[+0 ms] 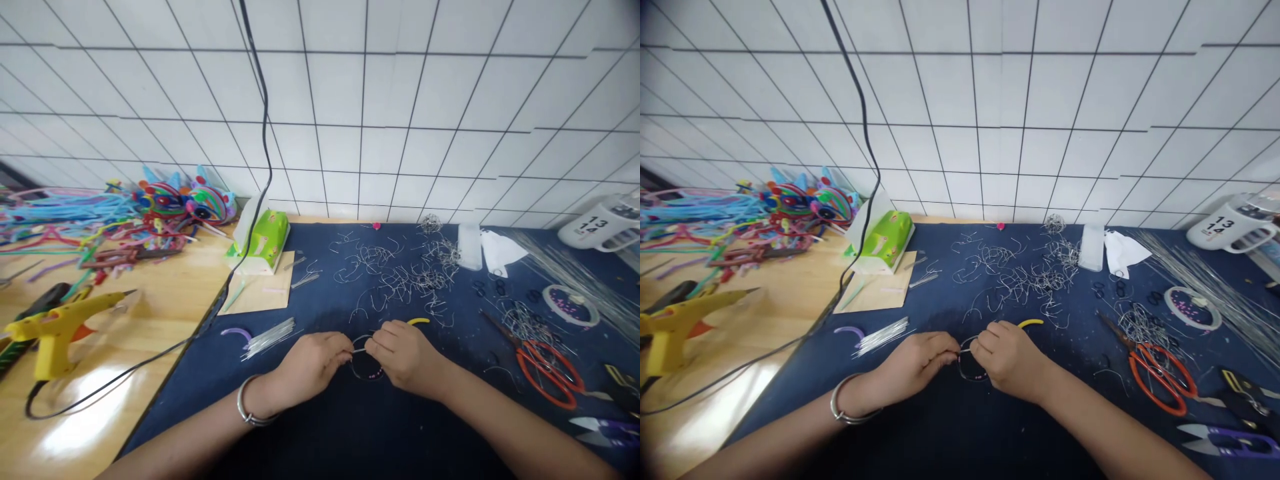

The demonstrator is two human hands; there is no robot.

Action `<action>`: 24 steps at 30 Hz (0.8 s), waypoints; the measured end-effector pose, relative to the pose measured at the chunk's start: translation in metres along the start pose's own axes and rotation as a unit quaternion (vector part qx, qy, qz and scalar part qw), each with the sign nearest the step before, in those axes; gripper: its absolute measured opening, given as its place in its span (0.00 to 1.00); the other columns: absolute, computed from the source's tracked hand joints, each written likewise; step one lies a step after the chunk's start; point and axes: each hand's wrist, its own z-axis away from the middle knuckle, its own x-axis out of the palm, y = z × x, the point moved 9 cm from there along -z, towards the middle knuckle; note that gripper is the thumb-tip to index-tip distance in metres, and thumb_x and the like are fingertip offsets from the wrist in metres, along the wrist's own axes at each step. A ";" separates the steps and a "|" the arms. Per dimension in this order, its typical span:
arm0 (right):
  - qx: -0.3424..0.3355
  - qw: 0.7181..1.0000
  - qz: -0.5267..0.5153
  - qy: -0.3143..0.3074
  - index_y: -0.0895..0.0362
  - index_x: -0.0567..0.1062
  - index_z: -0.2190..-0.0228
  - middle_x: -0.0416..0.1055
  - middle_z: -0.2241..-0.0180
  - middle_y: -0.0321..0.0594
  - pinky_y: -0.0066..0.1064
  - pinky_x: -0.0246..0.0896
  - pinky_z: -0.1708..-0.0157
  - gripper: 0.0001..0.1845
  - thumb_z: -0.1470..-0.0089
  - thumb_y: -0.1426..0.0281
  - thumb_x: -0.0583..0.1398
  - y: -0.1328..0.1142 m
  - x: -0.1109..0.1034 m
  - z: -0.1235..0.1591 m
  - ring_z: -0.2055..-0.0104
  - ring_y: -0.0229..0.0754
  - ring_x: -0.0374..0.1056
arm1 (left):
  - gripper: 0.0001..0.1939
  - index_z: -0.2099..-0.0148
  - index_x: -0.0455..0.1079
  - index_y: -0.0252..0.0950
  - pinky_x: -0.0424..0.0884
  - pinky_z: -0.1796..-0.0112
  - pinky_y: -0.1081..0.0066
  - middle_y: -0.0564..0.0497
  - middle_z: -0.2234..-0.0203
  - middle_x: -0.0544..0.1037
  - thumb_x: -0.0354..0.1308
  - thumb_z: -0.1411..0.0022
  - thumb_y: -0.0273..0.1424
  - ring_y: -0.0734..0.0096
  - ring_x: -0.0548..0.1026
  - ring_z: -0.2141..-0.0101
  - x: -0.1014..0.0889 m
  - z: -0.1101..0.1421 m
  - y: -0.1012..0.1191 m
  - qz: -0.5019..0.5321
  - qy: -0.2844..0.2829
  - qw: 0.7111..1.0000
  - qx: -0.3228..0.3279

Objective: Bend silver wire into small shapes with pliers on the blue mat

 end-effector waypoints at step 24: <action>0.101 0.993 -0.043 0.042 0.59 0.71 0.69 0.66 0.74 0.39 0.30 0.57 0.65 0.10 0.44 0.75 0.49 0.031 0.012 -0.006 0.68 0.37 0.61 | 0.10 0.64 0.67 0.34 0.63 0.68 0.71 0.50 0.73 0.71 0.45 0.41 0.23 0.70 0.70 0.70 -0.024 -0.004 -0.016 -0.094 0.066 0.993 0.001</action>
